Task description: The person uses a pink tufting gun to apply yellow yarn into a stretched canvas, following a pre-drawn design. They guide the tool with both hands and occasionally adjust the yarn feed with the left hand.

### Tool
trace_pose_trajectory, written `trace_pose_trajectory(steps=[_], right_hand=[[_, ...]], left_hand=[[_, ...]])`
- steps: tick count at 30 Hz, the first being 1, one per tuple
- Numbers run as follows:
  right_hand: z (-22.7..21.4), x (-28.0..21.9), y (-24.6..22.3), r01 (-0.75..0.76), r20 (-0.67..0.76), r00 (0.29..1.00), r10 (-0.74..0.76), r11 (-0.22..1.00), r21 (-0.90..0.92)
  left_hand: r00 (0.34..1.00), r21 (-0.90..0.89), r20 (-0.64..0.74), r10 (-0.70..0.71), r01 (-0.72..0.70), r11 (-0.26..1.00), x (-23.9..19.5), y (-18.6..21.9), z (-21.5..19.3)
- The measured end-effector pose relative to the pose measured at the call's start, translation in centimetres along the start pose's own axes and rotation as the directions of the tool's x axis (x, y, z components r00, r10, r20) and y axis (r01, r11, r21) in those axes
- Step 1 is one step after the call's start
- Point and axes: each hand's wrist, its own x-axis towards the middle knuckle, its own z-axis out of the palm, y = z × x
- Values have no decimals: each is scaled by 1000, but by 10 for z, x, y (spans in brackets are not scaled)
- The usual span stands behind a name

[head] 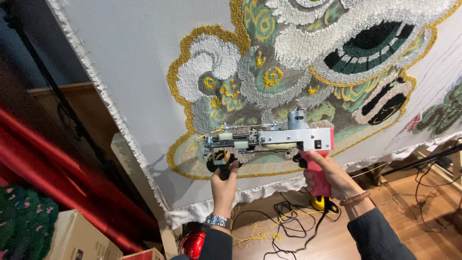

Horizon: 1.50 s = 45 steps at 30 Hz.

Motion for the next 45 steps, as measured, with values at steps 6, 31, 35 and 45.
trace_pose_trajectory(steps=[6, 31, 35, 45], right_hand=[[13, -6, 1, 85, -39, 996, -85, 996, 10], [-17, -13, 51, 171, -89, 983, -158, 971, 165], [-21, -15, 57, 202, -127, 974, -188, 974, 107], [-11, -9, 71, 179, -138, 977, -163, 977, 115]], left_hand=[[987, 285, -59, -147, 158, 945, -4, 19, 1], [841, 124, 534, -88, 25, 992, 31, 32, -63], [744, 229, 659, -111, -57, 972, 103, 80, -96], [624, 475, 781, 8, -604, 640, 187, 205, -24]])
